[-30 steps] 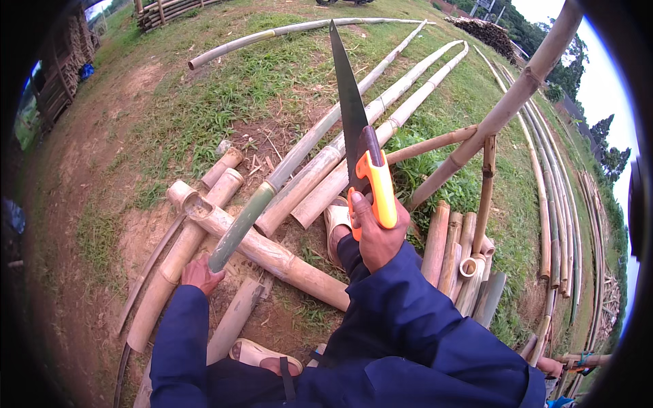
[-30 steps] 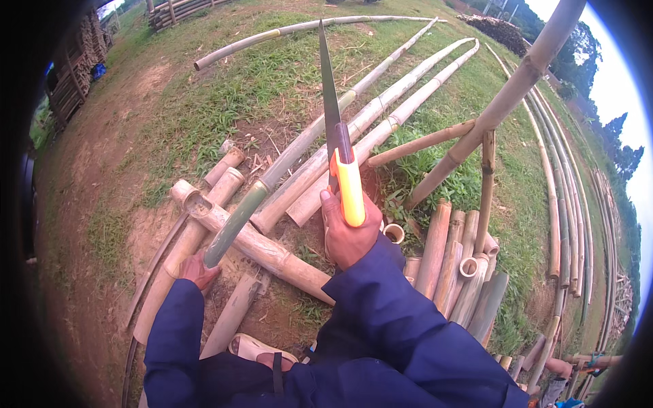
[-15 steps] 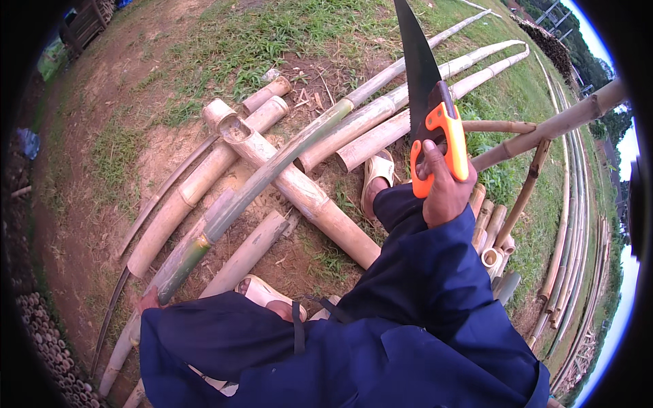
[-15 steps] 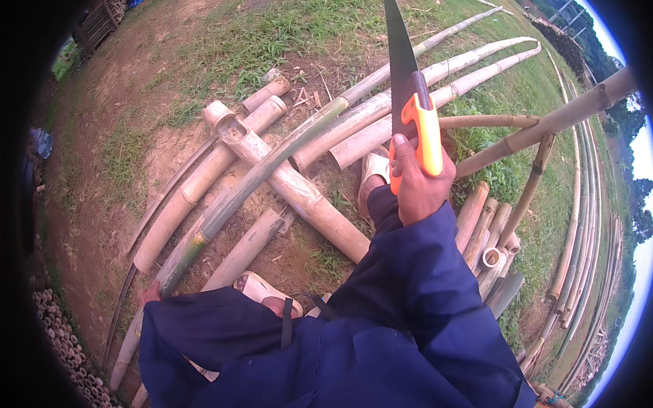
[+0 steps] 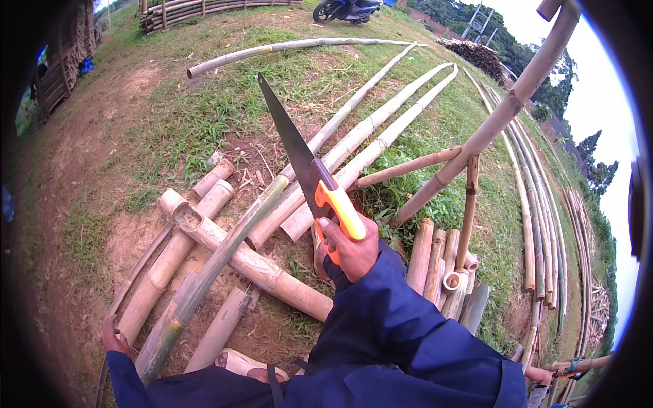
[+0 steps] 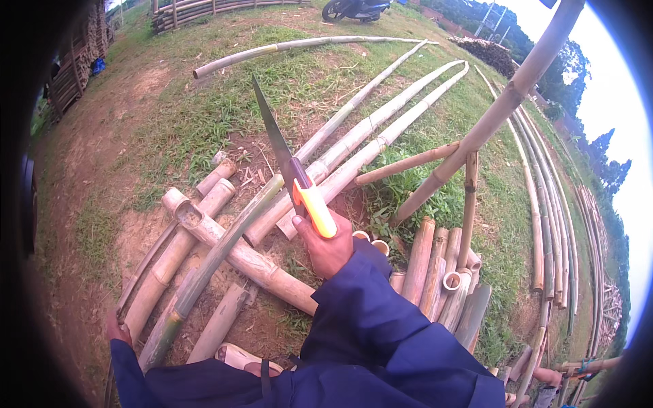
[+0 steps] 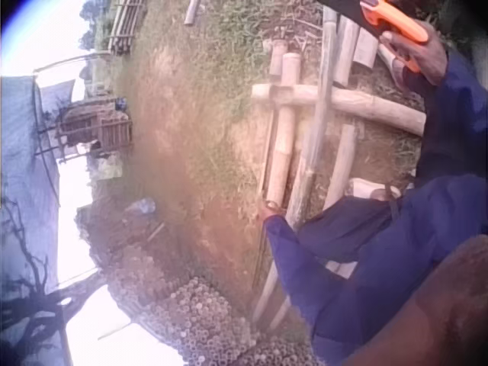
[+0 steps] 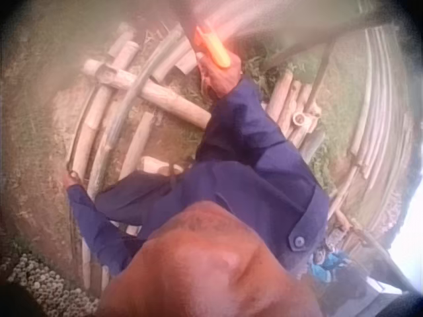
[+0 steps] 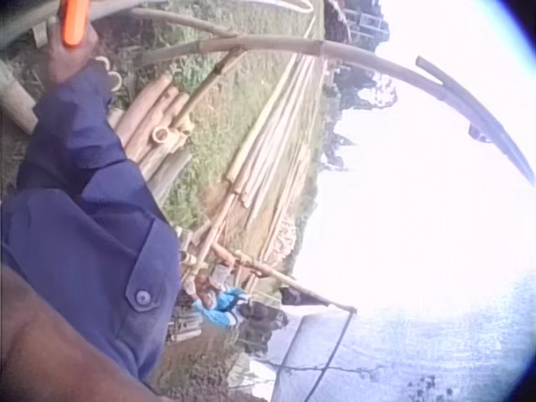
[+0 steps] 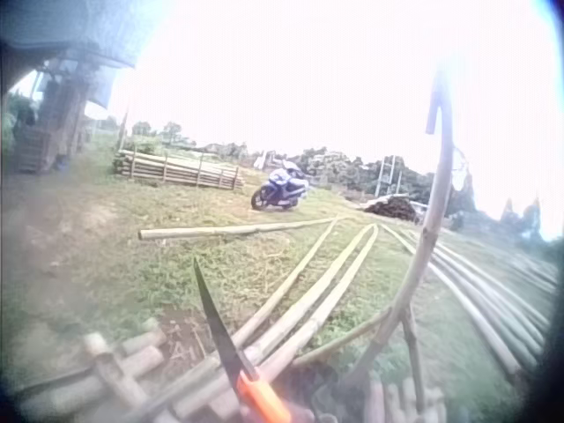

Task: The person sits on the ground and uses a hand saw to cut bamboo poles into shorter sections. They repeatedly position each pole, saw through it, and set the cut pieces aside.

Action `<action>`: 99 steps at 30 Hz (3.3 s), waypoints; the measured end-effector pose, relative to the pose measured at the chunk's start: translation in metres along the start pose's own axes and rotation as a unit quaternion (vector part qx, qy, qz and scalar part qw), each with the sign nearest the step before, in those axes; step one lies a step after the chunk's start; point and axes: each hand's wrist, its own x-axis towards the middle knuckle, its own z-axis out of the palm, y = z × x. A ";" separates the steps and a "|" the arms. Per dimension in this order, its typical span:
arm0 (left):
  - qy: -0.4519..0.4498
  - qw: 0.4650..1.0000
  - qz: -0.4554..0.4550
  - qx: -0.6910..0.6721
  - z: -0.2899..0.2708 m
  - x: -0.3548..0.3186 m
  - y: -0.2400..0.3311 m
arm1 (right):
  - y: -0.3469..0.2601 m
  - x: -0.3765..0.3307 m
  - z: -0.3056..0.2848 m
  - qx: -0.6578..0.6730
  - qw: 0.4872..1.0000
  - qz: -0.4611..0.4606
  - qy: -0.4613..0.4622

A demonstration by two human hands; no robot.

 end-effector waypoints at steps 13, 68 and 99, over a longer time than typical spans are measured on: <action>-0.130 0.973 0.185 -0.053 0.180 0.059 0.263 | -0.017 0.008 -0.092 0.030 0.999 -0.020 0.020; -0.302 0.872 -0.129 0.362 -0.054 -0.115 -0.130 | 0.001 -0.065 -0.258 -0.254 0.940 -0.076 0.214; 0.007 0.989 -0.083 0.123 0.093 0.063 0.001 | 0.027 0.049 -0.041 -0.253 0.951 -0.127 -0.121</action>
